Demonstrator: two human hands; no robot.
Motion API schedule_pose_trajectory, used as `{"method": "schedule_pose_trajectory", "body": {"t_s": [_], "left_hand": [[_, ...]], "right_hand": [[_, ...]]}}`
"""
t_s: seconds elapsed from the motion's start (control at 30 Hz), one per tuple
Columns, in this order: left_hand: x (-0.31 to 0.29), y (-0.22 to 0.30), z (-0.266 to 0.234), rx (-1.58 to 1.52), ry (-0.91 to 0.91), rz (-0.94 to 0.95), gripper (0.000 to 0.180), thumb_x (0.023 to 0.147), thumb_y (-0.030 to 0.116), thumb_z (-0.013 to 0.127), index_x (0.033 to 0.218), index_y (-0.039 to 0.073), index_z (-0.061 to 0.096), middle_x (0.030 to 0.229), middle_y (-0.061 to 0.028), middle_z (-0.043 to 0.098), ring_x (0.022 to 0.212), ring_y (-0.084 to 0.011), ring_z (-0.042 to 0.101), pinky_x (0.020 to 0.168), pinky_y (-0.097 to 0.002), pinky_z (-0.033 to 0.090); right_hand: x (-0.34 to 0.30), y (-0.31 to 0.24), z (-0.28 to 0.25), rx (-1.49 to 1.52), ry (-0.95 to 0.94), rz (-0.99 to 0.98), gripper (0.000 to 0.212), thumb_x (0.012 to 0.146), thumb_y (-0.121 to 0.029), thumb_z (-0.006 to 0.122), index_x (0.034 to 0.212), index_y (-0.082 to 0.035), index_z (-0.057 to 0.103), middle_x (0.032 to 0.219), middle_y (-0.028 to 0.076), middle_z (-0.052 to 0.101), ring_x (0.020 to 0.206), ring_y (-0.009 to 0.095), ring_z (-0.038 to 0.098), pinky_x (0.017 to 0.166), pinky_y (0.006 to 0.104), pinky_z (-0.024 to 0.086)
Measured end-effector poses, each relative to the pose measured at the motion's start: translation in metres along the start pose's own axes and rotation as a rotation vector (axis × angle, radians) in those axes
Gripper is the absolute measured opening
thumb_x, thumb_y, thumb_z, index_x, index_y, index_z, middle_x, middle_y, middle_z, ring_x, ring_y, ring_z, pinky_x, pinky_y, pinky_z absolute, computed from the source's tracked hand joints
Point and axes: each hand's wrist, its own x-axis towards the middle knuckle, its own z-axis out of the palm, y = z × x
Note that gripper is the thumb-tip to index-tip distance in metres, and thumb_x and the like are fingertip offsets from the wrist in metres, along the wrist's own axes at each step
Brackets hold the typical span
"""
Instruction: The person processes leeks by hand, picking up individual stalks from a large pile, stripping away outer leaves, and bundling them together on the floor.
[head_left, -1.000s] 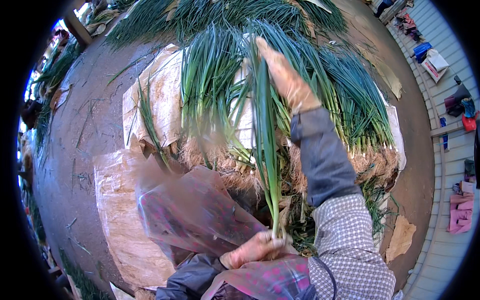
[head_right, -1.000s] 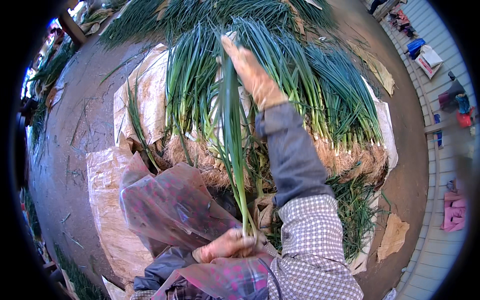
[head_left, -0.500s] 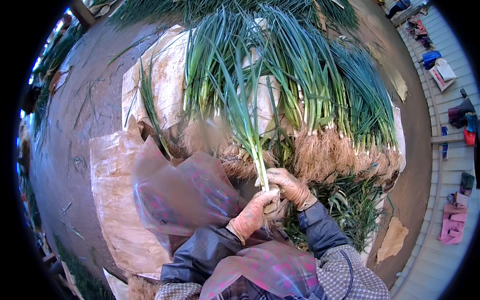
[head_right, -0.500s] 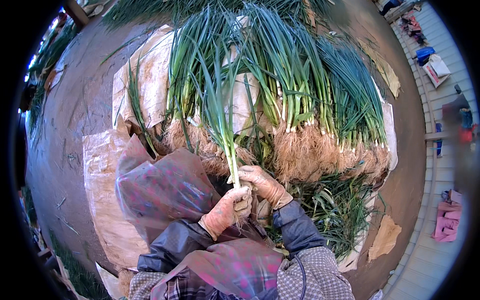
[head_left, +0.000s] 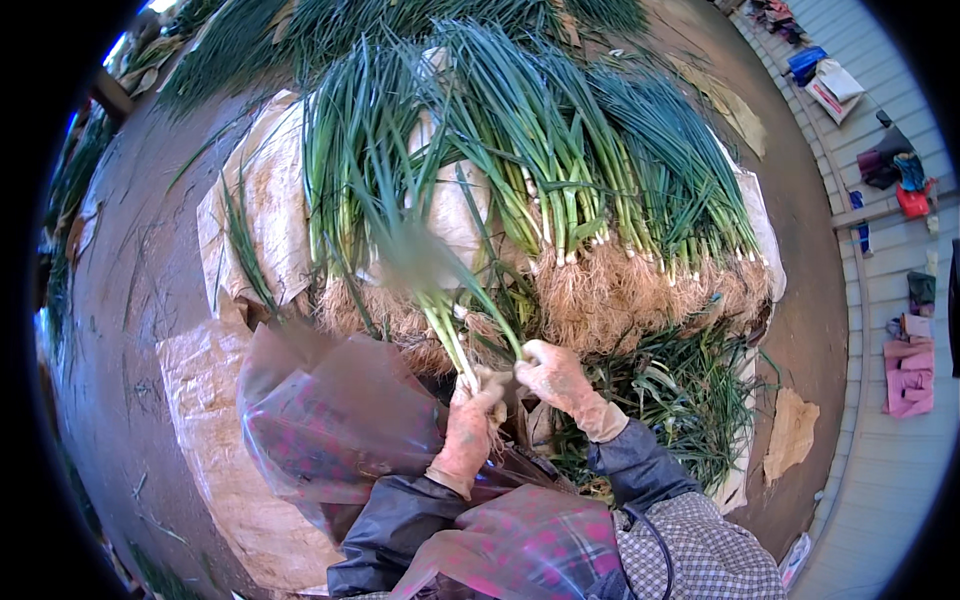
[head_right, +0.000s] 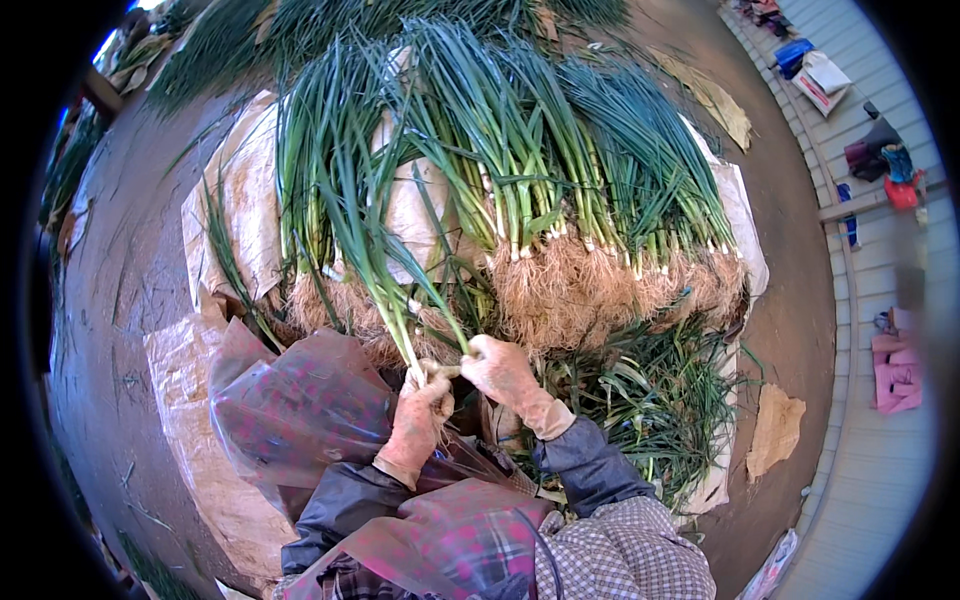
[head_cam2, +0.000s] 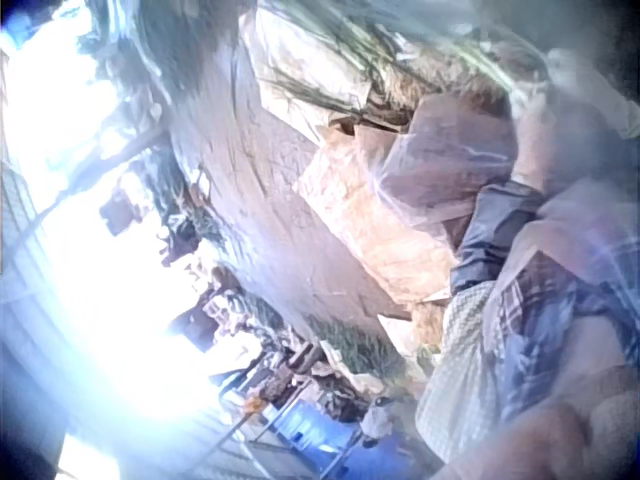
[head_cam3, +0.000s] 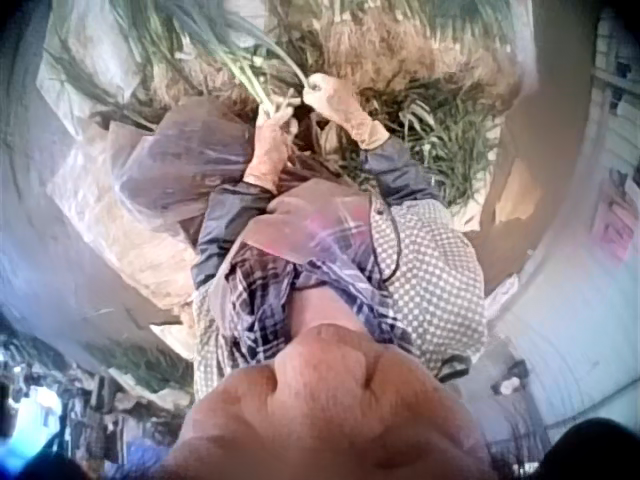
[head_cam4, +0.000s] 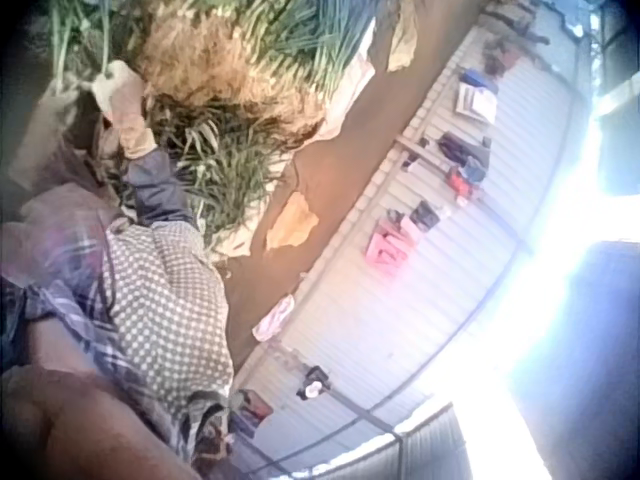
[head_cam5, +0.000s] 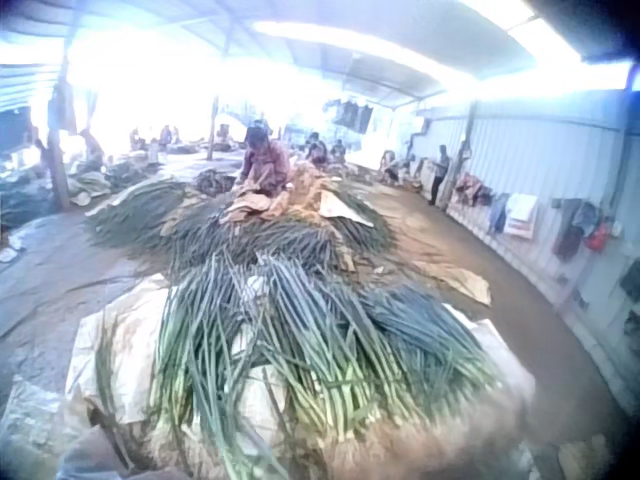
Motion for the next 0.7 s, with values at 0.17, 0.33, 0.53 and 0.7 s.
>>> {"method": "schedule_pose_trajectory", "body": {"t_s": [0.17, 0.33, 0.53, 0.7], "left_hand": [[-0.014, 0.026, 0.022, -0.306, -0.255, -0.026, 0.013, 0.091, 0.006, 0.053, 0.098, 0.016, 0.047, 0.110, -0.0111, 0.061, 0.061, -0.0131, 0.047, 0.048, -0.0199, 0.035], [0.002, 0.012, 0.026, -0.145, -0.258, -0.087, 0.016, 0.098, 0.025, 0.049, 0.102, 0.010, 0.052, 0.099, -0.0070, 0.061, 0.062, -0.0105, 0.044, 0.049, -0.0218, 0.033], [0.012, -0.006, 0.007, 0.036, -0.064, -0.099, 0.026, 0.100, 0.029, 0.047, 0.099, 0.005, 0.058, 0.078, -0.0005, 0.057, 0.056, -0.0071, 0.045, 0.049, -0.0228, 0.035], [0.024, -0.002, -0.005, -0.106, 0.007, -0.111, 0.027, 0.099, 0.031, 0.049, 0.092, 0.007, 0.058, 0.085, -0.0043, 0.063, 0.065, -0.0093, 0.057, 0.054, -0.0225, 0.043]], "right_hand": [[-0.121, 0.100, -0.048, -0.119, 0.566, 0.679, 0.014, 0.083, -0.014, 0.062, 0.094, -0.005, 0.062, 0.067, 0.009, 0.063, 0.052, 0.020, 0.057, 0.052, 0.0322, 0.045], [-0.280, 0.175, -0.086, -0.656, -0.747, 0.921, 0.042, 0.088, -0.043, 0.052, 0.098, -0.004, 0.065, 0.094, 0.021, 0.067, 0.092, 0.034, 0.065, 0.080, 0.0421, 0.051], [-0.043, -0.020, -0.041, 0.417, -0.247, 0.279, 0.037, 0.090, -0.019, 0.057, 0.122, 0.001, 0.057, 0.099, 0.005, 0.063, 0.085, 0.012, 0.057, 0.076, 0.0242, 0.047], [-0.011, -0.043, 0.005, 0.231, -0.118, 0.035, 0.024, 0.086, -0.014, 0.068, 0.104, 0.002, 0.068, 0.096, 0.006, 0.069, 0.082, 0.012, 0.063, 0.071, 0.0244, 0.050]]}}
